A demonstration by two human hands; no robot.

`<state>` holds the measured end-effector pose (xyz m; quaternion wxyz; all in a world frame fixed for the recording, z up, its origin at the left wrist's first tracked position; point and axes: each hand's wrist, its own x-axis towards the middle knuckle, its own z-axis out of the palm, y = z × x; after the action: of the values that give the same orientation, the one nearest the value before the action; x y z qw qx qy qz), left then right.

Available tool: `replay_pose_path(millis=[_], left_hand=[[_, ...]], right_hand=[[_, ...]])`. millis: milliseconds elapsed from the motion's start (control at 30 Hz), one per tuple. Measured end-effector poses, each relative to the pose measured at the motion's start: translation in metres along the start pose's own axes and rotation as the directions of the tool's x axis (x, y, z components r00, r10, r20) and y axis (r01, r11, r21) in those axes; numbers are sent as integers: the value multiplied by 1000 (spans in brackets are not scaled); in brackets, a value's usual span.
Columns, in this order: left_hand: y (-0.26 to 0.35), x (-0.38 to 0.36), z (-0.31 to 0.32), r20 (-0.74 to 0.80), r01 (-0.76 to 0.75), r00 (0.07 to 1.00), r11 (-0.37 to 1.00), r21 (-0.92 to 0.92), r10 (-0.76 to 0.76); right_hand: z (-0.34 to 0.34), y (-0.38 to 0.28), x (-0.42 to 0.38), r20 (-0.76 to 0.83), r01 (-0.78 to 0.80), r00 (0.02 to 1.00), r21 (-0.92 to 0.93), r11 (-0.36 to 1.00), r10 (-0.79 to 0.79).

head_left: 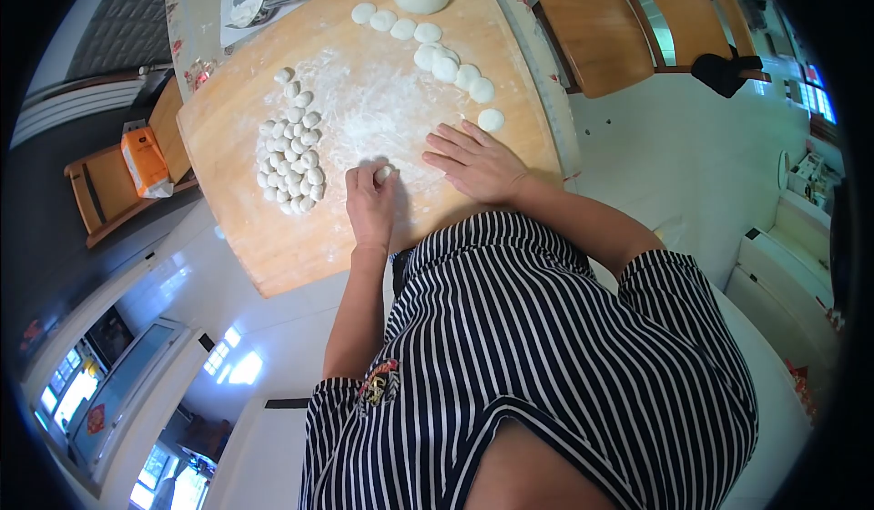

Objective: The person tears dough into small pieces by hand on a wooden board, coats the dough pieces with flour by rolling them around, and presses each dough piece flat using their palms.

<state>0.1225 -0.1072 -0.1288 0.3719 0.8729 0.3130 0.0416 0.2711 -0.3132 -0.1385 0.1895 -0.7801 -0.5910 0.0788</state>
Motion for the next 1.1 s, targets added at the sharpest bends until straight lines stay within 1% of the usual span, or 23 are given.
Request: replay_pose_path(millis=[33,100,133,200,233,300,333,400,433,500,633,667,700,733,800,833,867,933,967,1000,1033,1067,1100], left_hand=[[4,0,-1,-1,0,1000,1000,0,0],[10,0,0,-111,-155,983,984,-82,146],[5,0,0,-111,-155,983,984,-83,145],[-3,2,-5,95,-140,986,990,-8,140],[0,2,-6,92,-138,986,990,-8,138],[7,1,-7,63,-5,998,1000,9,5],[9,3,-6,66,-5,998,1000,7,4],[12,9,-4,42,-154,986,977,-146,162],[11,11,-1,43,-152,986,978,-146,160],[12,17,5,114,-137,982,982,-130,152],[31,27,11,133,-133,979,980,-150,153],[33,26,8,131,-129,980,979,-155,150],[37,22,2,128,-78,986,972,-223,109],[38,17,-3,128,-26,990,958,-286,65],[24,7,-16,103,17,995,969,-245,9],[14,3,-22,76,53,996,977,-206,-38],[1,-2,-27,77,62,996,977,-203,-47],[-22,-8,-39,-29,108,993,976,-190,-116],[-29,-9,-45,-77,152,983,974,-170,-167],[-29,-6,-53,-76,163,981,972,-167,-177],[-30,-2,-60,-119,223,963,961,-162,-243],[-29,2,-66,-158,279,940,947,-158,-303],[-30,9,-71,-209,255,936,954,-157,-285]], right_hand=[[0,0,0,0,1,1000,0,1000,-1],[0,-1,0,0,-3,1000,6,1000,3],[1,0,0,1,-3,1000,6,1000,3],[2,0,1,-6,6,1000,-13,1000,-6],[2,1,3,-5,9,1000,-13,1000,-9],[-1,1,8,-26,24,999,-31,999,-25],[-3,2,14,-23,22,999,-31,999,-23],[-3,10,31,-78,-21,997,-193,981,6],[0,15,37,-76,-21,997,-192,981,6],[4,27,50,-232,-35,973,-144,989,1],[5,49,61,-227,19,971,-260,965,-80],[4,53,62,-250,22,966,-165,986,-64],[0,52,65,-271,29,962,-65,997,-46],[1,47,70,-267,33,963,-61,998,-49],[10,21,85,-388,-105,892,326,939,234],[18,7,100,-406,-122,875,342,932,264],[2,-9,112,-239,-188,938,263,946,253],[14,-41,129,-165,-261,949,60,964,267],[23,-42,130,-158,-257,951,69,964,265],[31,-41,129,-98,-196,976,-7,981,194],[38,-41,128,-31,-129,991,-78,989,127],[45,-39,124,-23,-133,991,-72,989,132],[44,-39,125,-38,-135,990,-76,988,133]])
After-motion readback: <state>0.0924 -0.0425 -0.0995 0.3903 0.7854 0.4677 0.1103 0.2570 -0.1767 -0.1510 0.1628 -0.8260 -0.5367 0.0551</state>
